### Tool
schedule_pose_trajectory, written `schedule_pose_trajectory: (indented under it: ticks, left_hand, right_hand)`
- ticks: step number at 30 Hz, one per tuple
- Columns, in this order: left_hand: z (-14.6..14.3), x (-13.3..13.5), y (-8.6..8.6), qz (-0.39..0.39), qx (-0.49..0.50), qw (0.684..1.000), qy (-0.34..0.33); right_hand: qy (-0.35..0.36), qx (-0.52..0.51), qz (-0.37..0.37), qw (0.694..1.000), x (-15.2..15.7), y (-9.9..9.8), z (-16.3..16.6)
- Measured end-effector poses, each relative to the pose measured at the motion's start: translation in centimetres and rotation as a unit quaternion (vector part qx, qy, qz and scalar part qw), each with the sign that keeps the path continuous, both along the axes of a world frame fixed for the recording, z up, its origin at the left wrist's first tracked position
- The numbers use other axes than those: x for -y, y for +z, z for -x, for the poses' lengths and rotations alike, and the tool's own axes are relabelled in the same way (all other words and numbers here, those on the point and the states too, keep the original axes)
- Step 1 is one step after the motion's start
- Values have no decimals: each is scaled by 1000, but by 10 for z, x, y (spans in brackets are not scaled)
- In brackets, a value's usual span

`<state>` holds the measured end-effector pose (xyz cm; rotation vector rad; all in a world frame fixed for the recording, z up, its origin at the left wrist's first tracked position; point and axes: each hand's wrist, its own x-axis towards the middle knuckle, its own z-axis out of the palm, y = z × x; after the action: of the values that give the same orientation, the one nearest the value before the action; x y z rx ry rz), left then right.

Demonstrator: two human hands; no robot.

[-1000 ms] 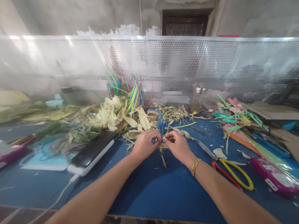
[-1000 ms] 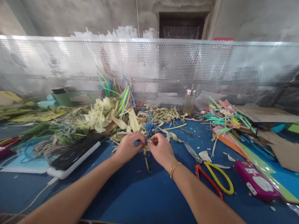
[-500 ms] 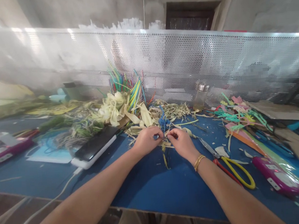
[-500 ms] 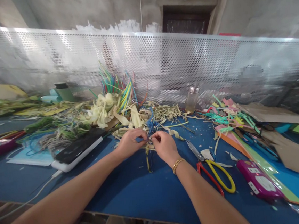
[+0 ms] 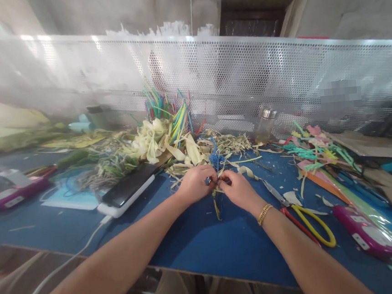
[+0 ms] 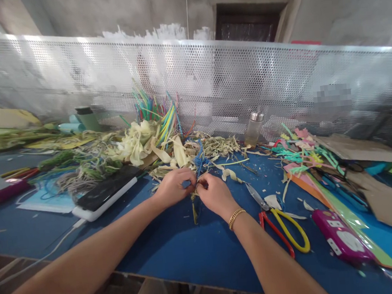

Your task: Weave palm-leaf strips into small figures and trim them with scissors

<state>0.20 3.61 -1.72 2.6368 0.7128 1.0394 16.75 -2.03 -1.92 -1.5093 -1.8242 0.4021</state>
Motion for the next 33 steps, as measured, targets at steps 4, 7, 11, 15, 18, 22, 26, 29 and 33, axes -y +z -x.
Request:
schedule_pose_trajectory:
  ticks: [4,7,11,15,18,22,26,29,33]
  left_hand:
    - [1,-1,-1,1,5,1000,3]
    - [0,-1,-2,0,12,1000,4]
    - [0,-1,-2,1,17,1000,3]
    - [0,-2,-3,3,22,1000,6]
    - [0,-3,-4,1,27,1000,5]
    - [0,-3,-3,6,30,1000,-7]
    - [0,-2,-2,10,27,999,-17]
    - [0,-2,-2,12,25,999,-21]
    - [0,-2,-2,18,27,999,-17]
  right_hand:
    - [-11,-7,3,1000,1,0,3]
    - [-37,-6,0,999,0,-4,4]
    - [-67,-10,-20,998,-3,-9,4]
    - [-75,-48,-20,996,-6,-13,3]
    - [-56,-65,-23,996,-6,-13,4]
    - [-64,-45,-48,996,-5,-10,4]
    - [-94,-63,-51,992,-4,-5,2]
    - [-101,-86,-41,990,-5,-5,1]
    - [-62,-67,-39,995,-5,-8,2]
